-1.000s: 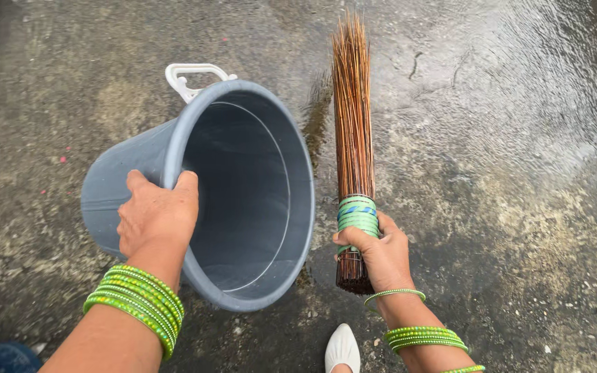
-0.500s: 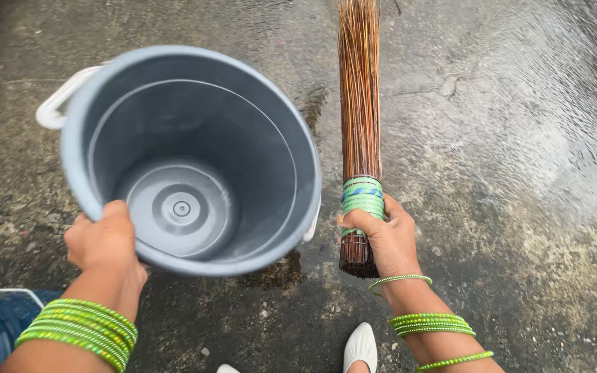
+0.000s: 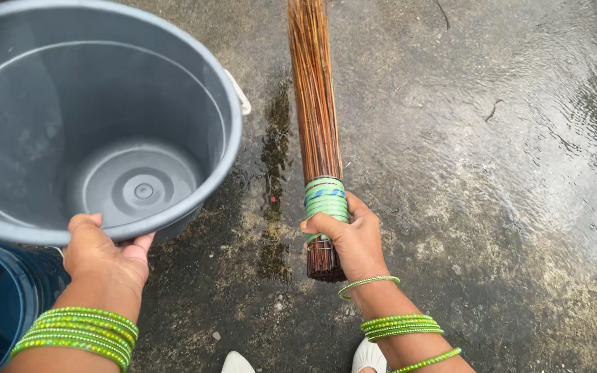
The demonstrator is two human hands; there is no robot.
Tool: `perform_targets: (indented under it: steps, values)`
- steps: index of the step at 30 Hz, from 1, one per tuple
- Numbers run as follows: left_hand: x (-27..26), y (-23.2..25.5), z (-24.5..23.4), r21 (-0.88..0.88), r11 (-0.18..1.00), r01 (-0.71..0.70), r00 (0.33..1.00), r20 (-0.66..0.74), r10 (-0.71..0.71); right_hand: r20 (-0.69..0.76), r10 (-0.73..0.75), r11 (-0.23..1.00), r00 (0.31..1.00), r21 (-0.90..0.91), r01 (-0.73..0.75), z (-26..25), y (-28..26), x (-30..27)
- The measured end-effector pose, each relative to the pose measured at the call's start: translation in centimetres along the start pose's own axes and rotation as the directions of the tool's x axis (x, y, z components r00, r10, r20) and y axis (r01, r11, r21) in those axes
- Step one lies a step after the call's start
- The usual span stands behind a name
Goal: The person sweeps water and debris across a concrete floor using a broom and handles a bucket.
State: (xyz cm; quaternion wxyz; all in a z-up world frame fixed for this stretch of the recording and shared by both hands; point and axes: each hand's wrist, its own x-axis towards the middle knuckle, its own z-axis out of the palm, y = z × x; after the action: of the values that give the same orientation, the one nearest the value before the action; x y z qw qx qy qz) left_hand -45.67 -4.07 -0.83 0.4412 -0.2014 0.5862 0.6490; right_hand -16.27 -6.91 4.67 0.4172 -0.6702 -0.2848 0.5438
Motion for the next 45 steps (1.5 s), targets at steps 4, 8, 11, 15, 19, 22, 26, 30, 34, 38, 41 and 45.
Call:
perform_targets:
  steps: [4, 8, 11, 15, 19, 22, 26, 30, 34, 38, 41, 45]
  values:
    - [1.7, -1.2, -3.5, -0.021, 1.000, 0.020, 0.999, -0.042, -0.021, 0.016, 0.019, 1.000, 1.000, -0.015, -0.019, 0.6, 0.9, -0.3]
    - [2.0, -2.1, -5.2, -0.026, 0.998, 0.063, 0.998, -0.006, -0.063, 0.008, 0.044, 0.998, 0.999, -0.045, -0.044, 0.5, 1.3, -0.4]
    - [0.2, -2.7, -4.6, 0.035, 0.989, 0.144, 0.988, -0.057, -0.141, 0.013, 0.035, 0.997, 0.999, -0.076, -0.034, 0.1, 1.4, -0.7]
    - [-3.7, -6.1, -2.9, 0.263, 0.935, 0.235, 0.969, 0.005, -0.245, 0.004, 0.095, 0.995, 0.995, -0.029, -0.095, -0.6, 1.7, -1.0]
    - [-7.5, -10.9, -1.8, 0.568, 0.782, 0.254, 0.903, 0.151, -0.403, -0.018, 0.046, 0.991, 0.999, -0.128, -0.048, -1.7, 2.6, -1.8]
    - [-10.9, -13.6, -0.8, 0.791, 0.593, 0.151, 0.870, 0.179, -0.460, 0.005, 0.020, 0.985, 1.000, -0.170, -0.019, -3.0, 3.5, -2.8]
    - [-14.4, -16.4, -0.8, 0.885, 0.452, 0.108, 0.852, 0.152, -0.501, 0.028, 0.080, 0.900, 0.996, -0.431, -0.060, -5.1, 4.9, -5.0]
    - [-15.8, -19.0, -1.8, 0.958, 0.285, -0.031, 0.904, 0.148, -0.402, 0.047, 0.168, 0.804, 0.985, -0.585, -0.109, -7.9, 6.5, -5.9]
    - [-16.9, -22.1, -3.7, 0.998, 0.030, -0.050, 0.875, 0.058, -0.481, 0.044, 0.349, 0.609, 0.936, -0.770, -0.191, -11.8, 8.4, -7.0]
    - [-18.4, -25.7, -4.0, 0.982, -0.005, -0.188, 0.896, 0.169, -0.410, -0.148, 0.309, 0.615, 0.940, -0.723, -0.316, -16.2, 10.4, -5.8]
    - [-20.2, -27.3, -2.9, 0.989, -0.053, -0.141, 0.858, 0.095, -0.504, -0.246, 0.233, 0.673, 0.941, -0.658, -0.339, -19.6, 11.1, -2.9]
    - [-22.1, -28.3, -0.9, 0.986, 0.054, -0.160, 0.841, 0.164, -0.515, -0.315, 0.158, 0.697, 0.936, -0.635, -0.331, -21.2, 9.5, 0.1]
